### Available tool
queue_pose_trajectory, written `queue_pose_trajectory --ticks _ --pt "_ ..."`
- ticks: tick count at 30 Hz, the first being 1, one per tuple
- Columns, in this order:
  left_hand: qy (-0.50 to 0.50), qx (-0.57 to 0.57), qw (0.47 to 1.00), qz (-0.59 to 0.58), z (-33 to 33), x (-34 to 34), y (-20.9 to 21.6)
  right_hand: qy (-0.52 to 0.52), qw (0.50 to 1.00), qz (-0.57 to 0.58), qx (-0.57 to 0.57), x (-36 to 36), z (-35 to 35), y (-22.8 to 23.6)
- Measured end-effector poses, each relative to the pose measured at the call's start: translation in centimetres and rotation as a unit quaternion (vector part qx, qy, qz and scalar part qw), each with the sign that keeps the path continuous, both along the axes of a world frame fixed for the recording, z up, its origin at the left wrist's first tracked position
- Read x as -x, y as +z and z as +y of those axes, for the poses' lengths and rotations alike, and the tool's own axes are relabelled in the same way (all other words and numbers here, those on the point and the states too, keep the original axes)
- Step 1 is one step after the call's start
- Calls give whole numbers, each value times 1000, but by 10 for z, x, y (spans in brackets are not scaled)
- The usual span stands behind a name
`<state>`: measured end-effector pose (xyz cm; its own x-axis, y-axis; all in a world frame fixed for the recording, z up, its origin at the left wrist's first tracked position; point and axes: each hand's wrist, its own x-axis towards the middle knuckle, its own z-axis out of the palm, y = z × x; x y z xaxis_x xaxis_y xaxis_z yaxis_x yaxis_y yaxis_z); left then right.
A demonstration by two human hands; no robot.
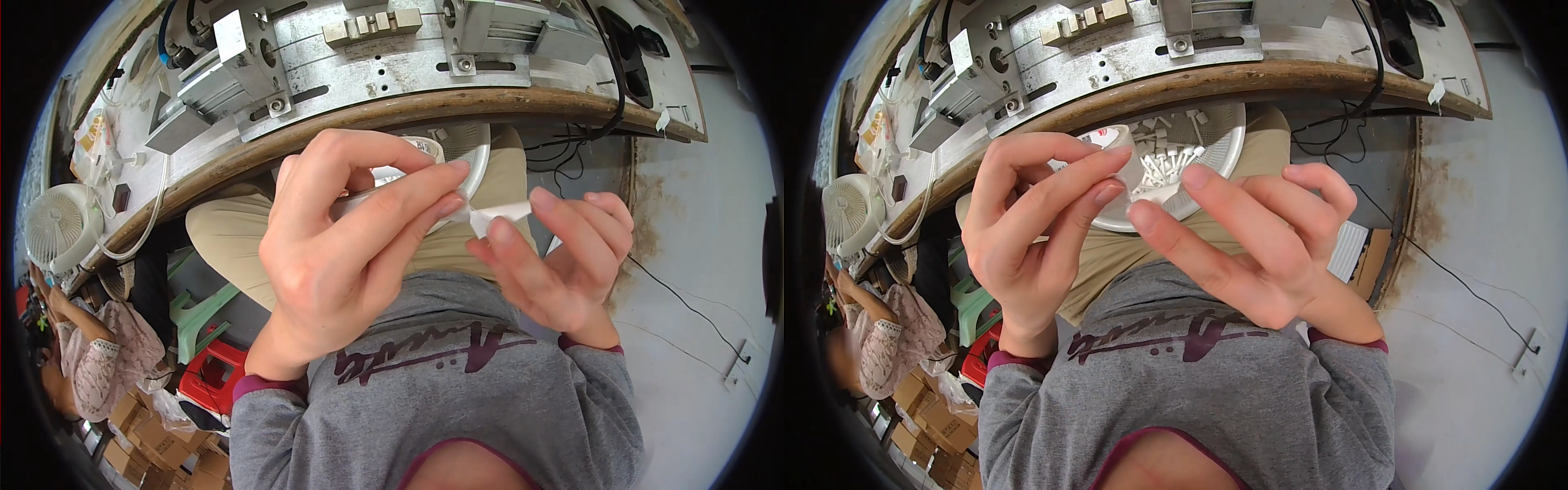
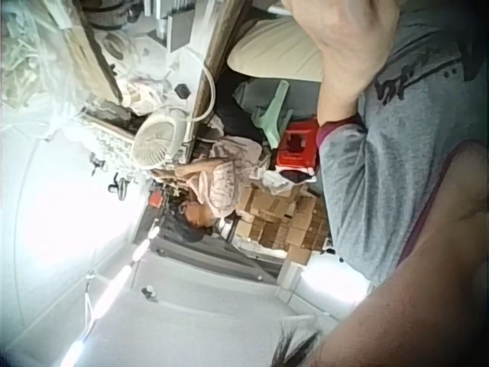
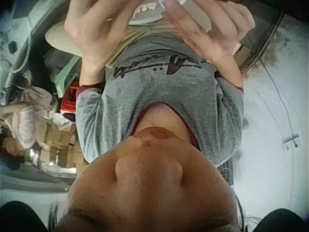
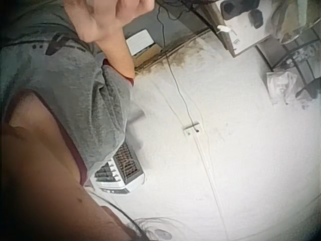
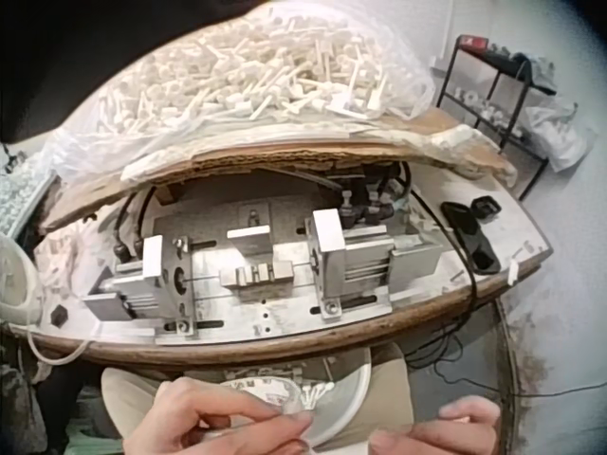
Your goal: The recorder applies tape to small black electronic components and then inserts them into a specialized machine for assembly.
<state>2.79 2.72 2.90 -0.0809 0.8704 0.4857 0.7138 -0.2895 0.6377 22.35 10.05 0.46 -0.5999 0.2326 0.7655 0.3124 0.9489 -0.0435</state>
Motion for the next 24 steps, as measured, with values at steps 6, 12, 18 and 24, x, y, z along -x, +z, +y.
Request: queue_pose_trajectory --ticks 6,12,18,24 --pt "4 -3 1000 -1 -2 1 -1 -14 999 -7 51 -1 2 5" --pt "20 1 1000 20 -3 1 -1 21 994 -13 102 -12 4 12" --pt "12 -46 994 96 -5 -1 2 36 961 18 274 1 15 18" --pt "26 -51 990 127 -8 -6 0 87 973 -11 212 2 20 22"
